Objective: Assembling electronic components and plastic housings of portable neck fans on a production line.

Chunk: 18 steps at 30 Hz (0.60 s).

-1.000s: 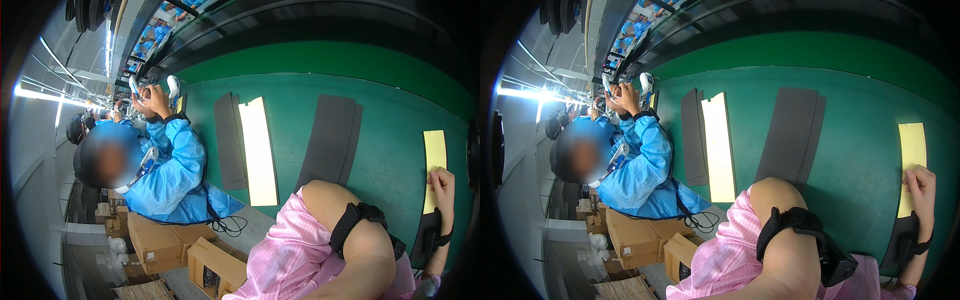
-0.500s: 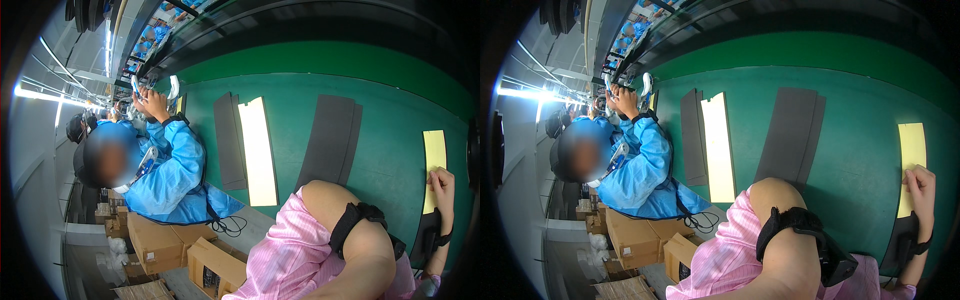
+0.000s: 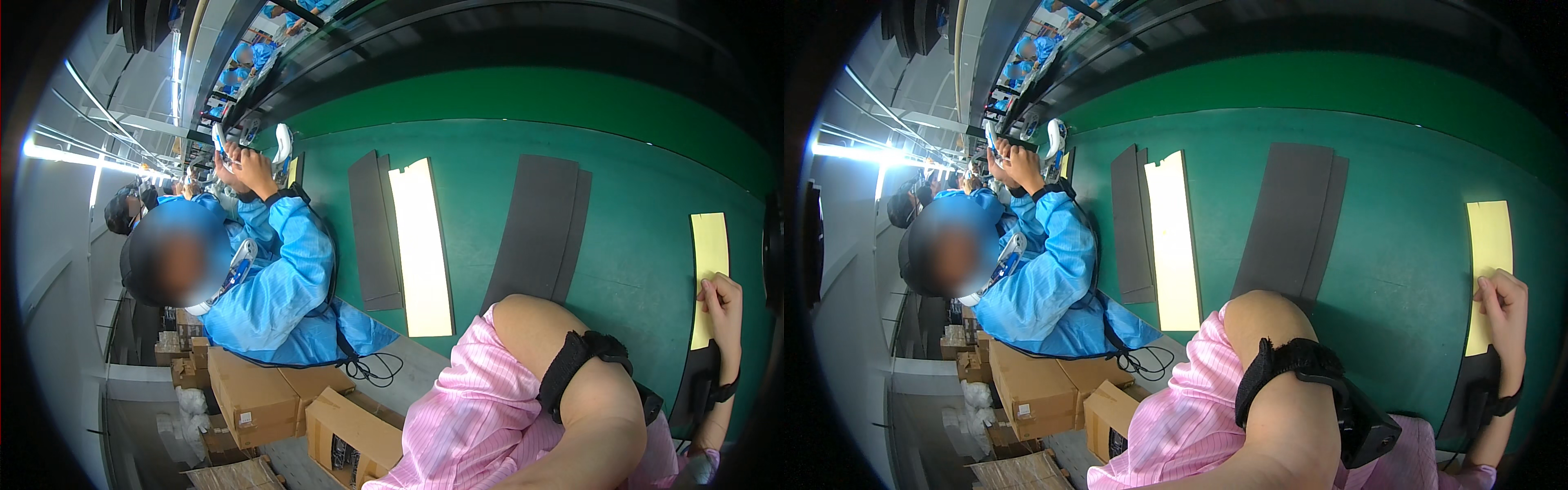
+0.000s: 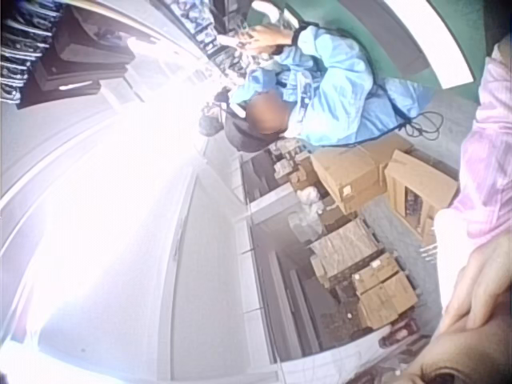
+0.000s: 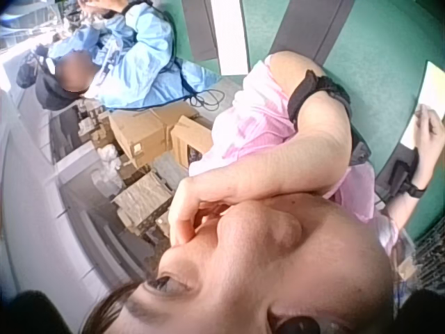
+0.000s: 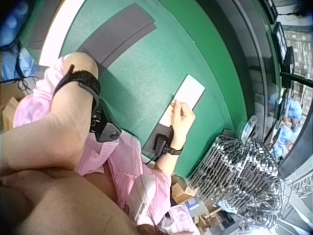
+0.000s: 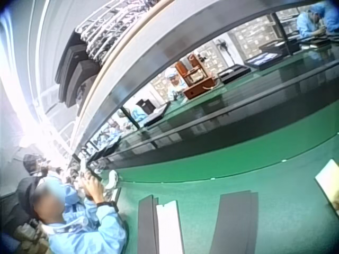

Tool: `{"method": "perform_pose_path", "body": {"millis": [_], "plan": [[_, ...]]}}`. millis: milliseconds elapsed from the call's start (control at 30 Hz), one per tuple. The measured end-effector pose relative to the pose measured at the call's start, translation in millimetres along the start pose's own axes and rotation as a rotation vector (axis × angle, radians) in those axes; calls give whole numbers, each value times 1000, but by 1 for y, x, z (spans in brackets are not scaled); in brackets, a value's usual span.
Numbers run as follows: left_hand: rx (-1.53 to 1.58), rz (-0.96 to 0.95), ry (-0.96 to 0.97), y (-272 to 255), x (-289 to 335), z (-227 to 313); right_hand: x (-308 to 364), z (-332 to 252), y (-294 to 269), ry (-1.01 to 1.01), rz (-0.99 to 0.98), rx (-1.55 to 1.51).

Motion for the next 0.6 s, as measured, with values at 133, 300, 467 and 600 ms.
{"method": "perform_pose_path", "body": {"millis": [133, 300, 467, 600], "plan": [[26, -13, 18, 0, 0, -1, 0, 0, 0, 8, -3, -18], [40, 25, 21, -3, 2, 2, 0, -1, 0, -12, -1, 2], [16, -18, 2, 4, -2, 1, 0, 0, 1, -22, 3, -25], [23, 7, 69, 0, 1, -3, 0, 1, 1, -19, 3, -18]]}}
Point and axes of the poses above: each hand's wrist, its own x-axis away from the middle knuckle, its own y-axis out of the palm, z = x × y, the point moved 5 cm from there along -x, towards the middle knuckle
